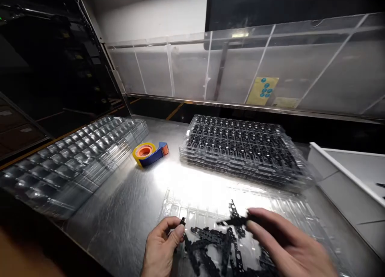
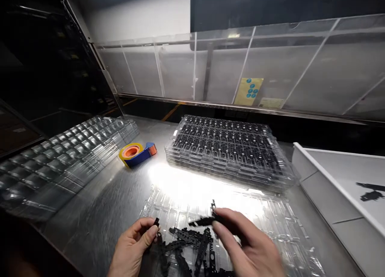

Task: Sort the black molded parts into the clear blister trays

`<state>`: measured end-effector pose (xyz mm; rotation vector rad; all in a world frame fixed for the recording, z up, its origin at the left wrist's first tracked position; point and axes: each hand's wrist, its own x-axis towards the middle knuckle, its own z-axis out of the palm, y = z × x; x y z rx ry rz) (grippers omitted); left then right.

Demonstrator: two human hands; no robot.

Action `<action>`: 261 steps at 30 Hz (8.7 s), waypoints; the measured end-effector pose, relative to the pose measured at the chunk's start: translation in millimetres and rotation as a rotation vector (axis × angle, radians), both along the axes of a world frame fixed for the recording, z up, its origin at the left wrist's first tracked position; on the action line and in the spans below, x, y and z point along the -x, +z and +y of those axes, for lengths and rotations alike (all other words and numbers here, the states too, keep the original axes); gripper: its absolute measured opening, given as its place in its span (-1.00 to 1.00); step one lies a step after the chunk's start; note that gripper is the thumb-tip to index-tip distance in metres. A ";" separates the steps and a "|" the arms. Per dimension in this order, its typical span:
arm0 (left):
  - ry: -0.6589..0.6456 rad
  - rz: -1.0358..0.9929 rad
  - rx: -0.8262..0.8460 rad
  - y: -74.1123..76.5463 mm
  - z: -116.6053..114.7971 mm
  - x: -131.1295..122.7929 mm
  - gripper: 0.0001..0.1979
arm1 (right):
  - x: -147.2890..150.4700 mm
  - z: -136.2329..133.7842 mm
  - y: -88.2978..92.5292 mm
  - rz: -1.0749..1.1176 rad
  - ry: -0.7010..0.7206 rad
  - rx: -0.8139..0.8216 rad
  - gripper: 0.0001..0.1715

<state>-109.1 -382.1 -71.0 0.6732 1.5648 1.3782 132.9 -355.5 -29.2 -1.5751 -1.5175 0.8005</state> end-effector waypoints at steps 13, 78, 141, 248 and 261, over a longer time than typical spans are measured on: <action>0.109 -0.133 -0.060 -5.4 4.9 39.5 -0.54 | 141.7 141.8 -50.1 0.055 0.596 0.168 -0.75; -0.526 1.278 -0.450 -10.7 68.9 41.7 -0.72 | 67.9 62.5 -28.9 -0.555 0.184 0.206 -0.64; -0.081 -0.005 0.041 -4.6 27.8 11.1 -0.56 | 93.1 99.5 -37.0 -0.202 0.685 -0.138 -0.78; -0.968 1.090 0.041 3.6 22.1 -75.3 -0.70 | 43.9 61.8 -40.3 -0.521 0.079 0.172 -0.71; -0.868 1.145 -0.067 -12.9 17.4 -74.8 -0.65 | 53.8 70.0 -50.6 -0.584 0.187 0.131 -0.74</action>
